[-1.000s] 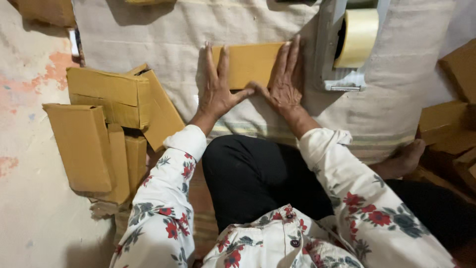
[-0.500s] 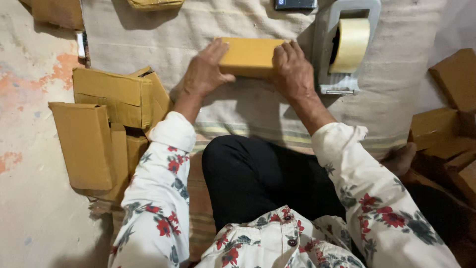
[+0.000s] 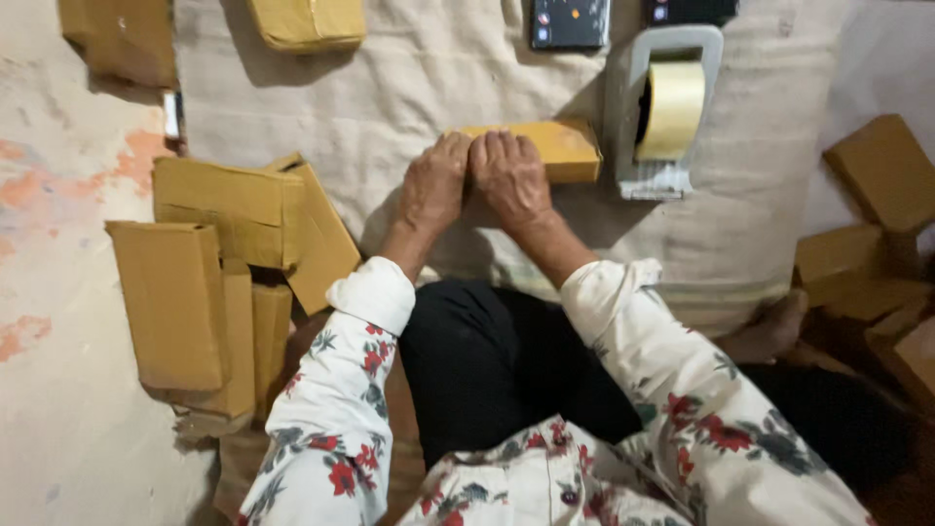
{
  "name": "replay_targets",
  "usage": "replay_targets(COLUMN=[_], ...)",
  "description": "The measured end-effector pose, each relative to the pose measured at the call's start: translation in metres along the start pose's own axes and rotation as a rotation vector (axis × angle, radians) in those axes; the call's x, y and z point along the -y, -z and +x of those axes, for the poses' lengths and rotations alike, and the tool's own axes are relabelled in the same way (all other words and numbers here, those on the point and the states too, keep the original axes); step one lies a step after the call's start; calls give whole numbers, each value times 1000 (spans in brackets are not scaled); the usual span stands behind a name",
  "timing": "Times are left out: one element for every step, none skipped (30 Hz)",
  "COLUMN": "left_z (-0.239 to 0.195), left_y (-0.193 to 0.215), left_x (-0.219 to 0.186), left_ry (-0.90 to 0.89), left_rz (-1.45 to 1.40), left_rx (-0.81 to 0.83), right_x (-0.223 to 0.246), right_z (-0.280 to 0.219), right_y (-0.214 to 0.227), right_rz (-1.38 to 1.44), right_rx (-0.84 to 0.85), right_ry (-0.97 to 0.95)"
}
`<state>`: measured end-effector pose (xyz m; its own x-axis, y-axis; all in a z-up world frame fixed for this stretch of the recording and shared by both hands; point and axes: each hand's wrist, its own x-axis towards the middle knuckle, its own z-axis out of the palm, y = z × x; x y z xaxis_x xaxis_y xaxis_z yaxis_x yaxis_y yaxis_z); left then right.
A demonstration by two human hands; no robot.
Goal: The person sits on a floor mat and repeatedly packs smartwatch boxes into small cardboard shipping boxes. They fold the flaps, seal the boxes with packing tape using a wall-mounted dispenser, and place the finished packages aside.
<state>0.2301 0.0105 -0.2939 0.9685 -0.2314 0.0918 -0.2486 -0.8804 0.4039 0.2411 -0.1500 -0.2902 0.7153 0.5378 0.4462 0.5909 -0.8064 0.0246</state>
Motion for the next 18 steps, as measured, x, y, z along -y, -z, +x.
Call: replay_targets(left_z=[-6, -14, -22, -20, -17, -16, -15, -16, -16, -12, -7, -3, 1, 5, 12, 21, 25, 28], left_y=[-1, -2, -2, 0, 2, 5, 7, 9, 10, 13, 15, 17, 18, 19, 18, 18, 18, 17], left_x=[-2, -3, -5, -5, -5, -5, -4, -4, -4, -1, 3, 6, 8, 9, 9, 9, 5, 0], left_ry=[5, -22, -48, -86, -95, -101, -107, -98, -89, -84, -79, -67, -54, 9, 73, 130, 119, 107], left_rz=[38, 24, 9, 5, -8, -19, -30, -17, -5, 10, -15, -41, -66, -38, -9, 22, 29, 33], left_rx=[35, 30, 24, 0, -21, -39, -58, -65, -72, -81, -86, -87, -88, 34, 157, 275, 245, 214], right_x=[-8, -17, -24, -30, -35, -34, -31, -25, -20, -16, -13, -10, -8, -6, -5, -4, 0, 2], right_z=[-11, -22, -32, -32, -33, -34, -33, -36, -37, -37, -37, -37, -37, -35, -32, -24, -16, -8], right_y=[5, 10, 17, 23, 31, 38, 45, 51, 57, 60, 61, 61, 57, 52, 45, 37, 27, 20], right_rz=[26, 54, 82, 111, 141, 175, 166, 157, 147, 143, 138, 138, 126, 116, 107, 97, 87, 74], right_rx=[42, 84, 126, 152, 179, 205, 173, 148, 123, 56, -12, -74, -60, -45, -31, 10, 50, 90], right_ry=[-41, -77, -113, -171, -230, -287, -300, -319, -337, -370, -402, -432, -466, -501, -536, -474, -411, -347])
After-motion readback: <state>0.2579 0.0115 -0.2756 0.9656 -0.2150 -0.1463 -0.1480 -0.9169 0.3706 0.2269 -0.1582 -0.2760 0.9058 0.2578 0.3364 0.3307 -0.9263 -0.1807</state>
